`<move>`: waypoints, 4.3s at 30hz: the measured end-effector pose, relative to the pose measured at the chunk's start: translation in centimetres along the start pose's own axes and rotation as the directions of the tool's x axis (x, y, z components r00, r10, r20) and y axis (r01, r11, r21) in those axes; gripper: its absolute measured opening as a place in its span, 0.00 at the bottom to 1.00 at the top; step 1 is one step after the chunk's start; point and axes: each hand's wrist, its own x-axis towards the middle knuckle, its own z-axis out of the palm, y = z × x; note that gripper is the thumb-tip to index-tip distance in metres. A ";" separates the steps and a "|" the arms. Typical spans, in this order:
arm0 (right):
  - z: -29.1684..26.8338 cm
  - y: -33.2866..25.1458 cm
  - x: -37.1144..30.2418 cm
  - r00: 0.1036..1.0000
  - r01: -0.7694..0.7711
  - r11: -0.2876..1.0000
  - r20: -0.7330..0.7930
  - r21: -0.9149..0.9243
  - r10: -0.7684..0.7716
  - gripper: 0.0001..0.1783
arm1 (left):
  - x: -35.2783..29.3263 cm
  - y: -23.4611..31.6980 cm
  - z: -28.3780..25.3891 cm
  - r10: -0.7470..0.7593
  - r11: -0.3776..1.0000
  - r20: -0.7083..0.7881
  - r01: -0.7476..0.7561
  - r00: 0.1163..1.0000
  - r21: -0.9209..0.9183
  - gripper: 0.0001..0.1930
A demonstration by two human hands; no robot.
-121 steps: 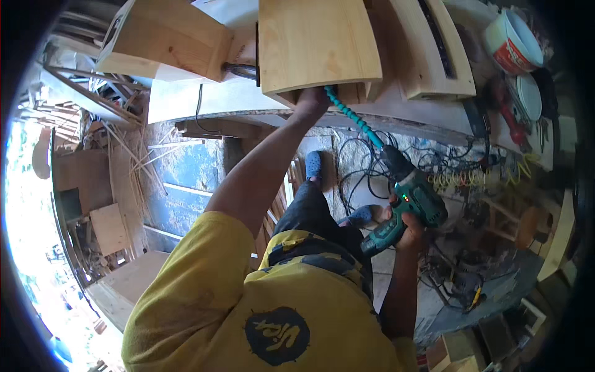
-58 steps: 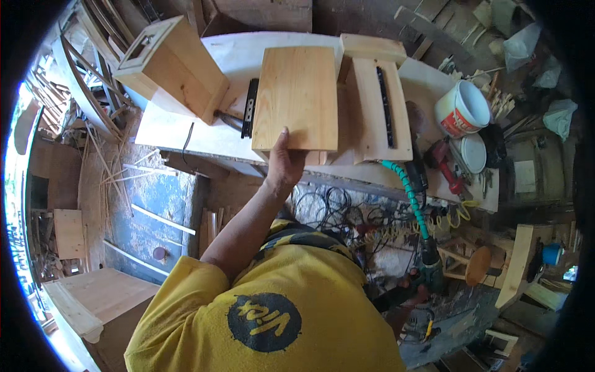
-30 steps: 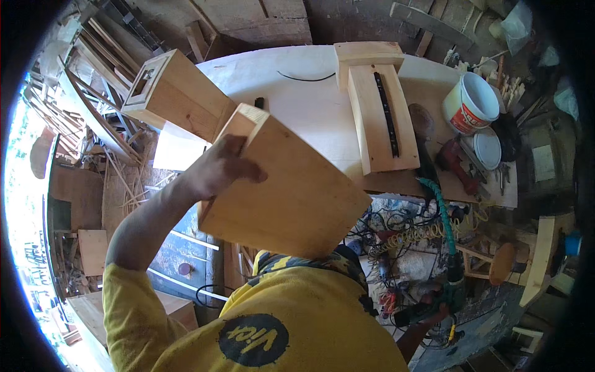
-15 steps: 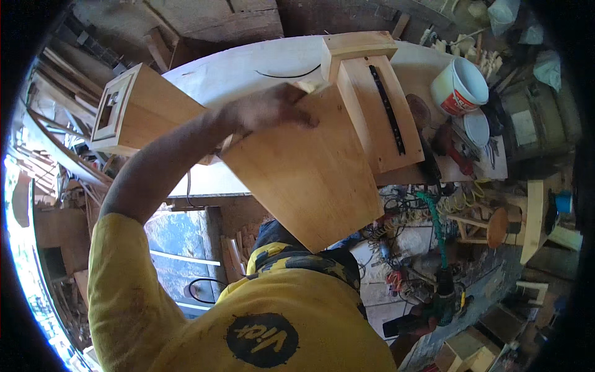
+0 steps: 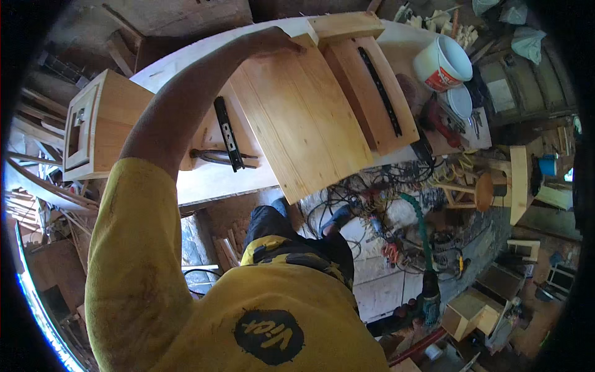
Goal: Assemble small wooden boxes by drilling screws into the wooden panels.
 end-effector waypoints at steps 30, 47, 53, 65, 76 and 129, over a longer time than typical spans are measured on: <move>-8.9 -10.0 14.4 0.931 -0.307 0.881 0.080 -0.361 0.357 0.32 | -23.0 2.9 23.1 0.295 0.763 -0.593 0.188 0.749 0.618 0.37; -5.8 -4.8 19.6 0.965 -0.156 0.839 0.103 -0.521 0.243 0.33 | -16.0 -3.0 36.9 0.001 0.864 -0.691 0.348 0.722 0.364 0.33; -5.3 -4.4 19.6 0.977 -0.132 0.832 0.071 -0.540 0.202 0.35 | -15.8 -3.3 37.6 0.006 0.874 -0.647 0.310 0.762 0.374 0.35; -5.1 -3.0 20.7 0.976 -0.150 0.854 0.066 -0.498 0.209 0.37 | -16.2 -2.6 37.2 0.014 0.851 -0.601 0.306 0.799 0.426 0.41; -5.6 -2.9 21.1 0.975 -0.162 0.854 0.053 -0.495 0.216 0.37 | -12.3 -3.3 33.1 0.011 0.840 -0.612 0.325 0.791 0.434 0.50; -5.1 0.6 25.9 0.957 -0.130 0.830 0.150 -0.542 0.247 0.36 | -13.4 -4.3 34.8 0.019 0.990 -0.885 0.112 0.466 0.080 0.15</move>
